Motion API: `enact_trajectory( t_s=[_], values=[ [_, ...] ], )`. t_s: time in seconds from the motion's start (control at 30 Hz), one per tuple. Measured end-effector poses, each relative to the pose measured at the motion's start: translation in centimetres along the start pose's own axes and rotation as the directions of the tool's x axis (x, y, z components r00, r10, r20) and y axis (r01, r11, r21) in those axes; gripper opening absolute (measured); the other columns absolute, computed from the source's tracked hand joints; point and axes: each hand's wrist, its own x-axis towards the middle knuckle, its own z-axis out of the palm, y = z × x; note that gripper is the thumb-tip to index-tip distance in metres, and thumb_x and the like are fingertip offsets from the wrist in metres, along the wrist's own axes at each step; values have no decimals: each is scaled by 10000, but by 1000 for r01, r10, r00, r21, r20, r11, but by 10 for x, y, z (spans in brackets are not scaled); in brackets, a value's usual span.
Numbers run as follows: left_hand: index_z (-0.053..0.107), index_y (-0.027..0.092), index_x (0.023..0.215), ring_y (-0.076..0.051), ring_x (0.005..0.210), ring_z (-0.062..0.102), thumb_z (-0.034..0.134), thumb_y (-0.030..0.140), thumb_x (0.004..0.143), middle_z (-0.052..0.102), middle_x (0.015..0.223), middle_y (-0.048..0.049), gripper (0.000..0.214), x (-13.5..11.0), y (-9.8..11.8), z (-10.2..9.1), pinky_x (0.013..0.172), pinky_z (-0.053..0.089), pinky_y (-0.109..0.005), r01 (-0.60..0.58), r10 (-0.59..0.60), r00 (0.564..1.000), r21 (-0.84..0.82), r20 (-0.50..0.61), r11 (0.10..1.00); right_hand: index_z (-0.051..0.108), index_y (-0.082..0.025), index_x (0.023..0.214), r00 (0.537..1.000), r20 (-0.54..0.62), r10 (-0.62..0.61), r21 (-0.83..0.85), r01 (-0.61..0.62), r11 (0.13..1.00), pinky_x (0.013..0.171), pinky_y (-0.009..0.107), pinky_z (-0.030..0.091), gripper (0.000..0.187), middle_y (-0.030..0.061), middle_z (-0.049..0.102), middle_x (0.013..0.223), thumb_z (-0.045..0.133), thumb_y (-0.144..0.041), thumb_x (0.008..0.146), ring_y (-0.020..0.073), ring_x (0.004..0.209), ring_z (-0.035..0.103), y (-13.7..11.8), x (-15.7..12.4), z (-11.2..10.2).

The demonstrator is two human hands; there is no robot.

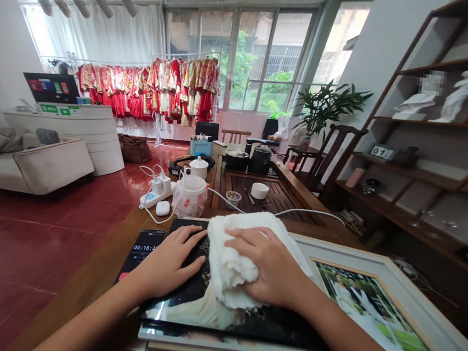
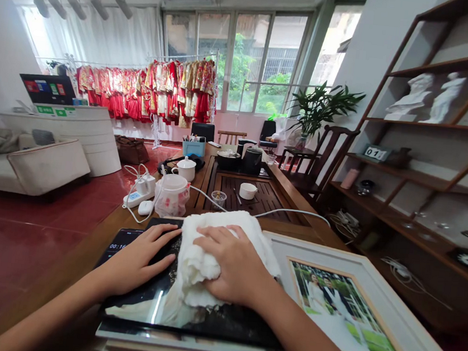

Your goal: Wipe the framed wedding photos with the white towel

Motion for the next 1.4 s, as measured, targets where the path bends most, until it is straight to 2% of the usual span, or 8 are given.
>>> enact_trajectory(
  t_s=[0.17,0.53,0.73,0.83,0.93,1.1,1.27,1.4],
  values=[
    [391,256,1447,-251,1341,413,453,403,980,423,1463,-76,493,-2,0,0,1138,335,-439,19,-19,1000,-2,24,1000,588,-246,1202,994,-42,98,-66,-100,993,1019,517,294,514,95,538,1380,620,-311,693,310,1208,500,5,-1,2],
    [474,264,1374,-249,1329,422,468,351,978,450,1434,-70,406,5,2,-2,1131,352,-443,-21,21,1000,-4,18,1000,604,-259,1148,974,66,-218,126,209,970,1034,480,282,518,63,550,1369,630,-286,632,288,1167,541,-1,0,-9],
    [409,237,1429,-244,1344,402,455,388,981,419,1462,-75,475,2,2,-2,1149,323,-432,9,-9,999,11,39,1000,607,-271,1165,999,9,-44,51,44,998,1022,486,288,509,63,563,1353,616,-279,656,283,1185,525,-1,-1,-3],
    [387,245,1447,-251,1353,394,448,409,982,410,1472,-77,497,-2,1,-2,1147,323,-439,23,-24,999,9,42,1000,594,-251,1192,997,-25,76,-23,-76,997,1018,505,288,522,83,551,1364,621,-304,673,300,1199,509,1,0,0],
    [380,255,1451,-246,1350,400,444,410,984,410,1472,-75,497,-4,1,-2,1145,326,-435,22,-22,999,4,38,1000,587,-240,1200,992,-45,121,-57,-123,991,1011,515,288,514,91,540,1377,616,-323,694,307,1207,501,4,0,0],
    [396,245,1438,-255,1346,403,447,408,982,414,1467,-80,487,-1,1,-1,1143,328,-442,19,-20,999,10,30,1000,600,-265,1157,1000,6,-22,10,21,1000,1024,493,263,494,58,555,1362,625,-288,664,284,1202,511,4,-1,-6],
    [458,240,1380,-235,1337,409,460,362,980,435,1445,-70,418,5,3,-3,1144,334,-422,-6,5,999,8,35,1000,591,-268,1148,973,59,-222,117,214,970,1037,470,242,509,35,546,1373,627,-293,641,261,1179,532,2,-1,-8],
    [455,225,1383,-226,1343,401,451,355,983,432,1443,-77,420,5,4,-4,1151,324,-405,-7,6,999,17,43,1000,587,-277,1153,979,42,-200,116,194,974,1028,466,255,514,28,548,1366,629,-288,641,256,1173,536,0,1,-5]
  ],
)
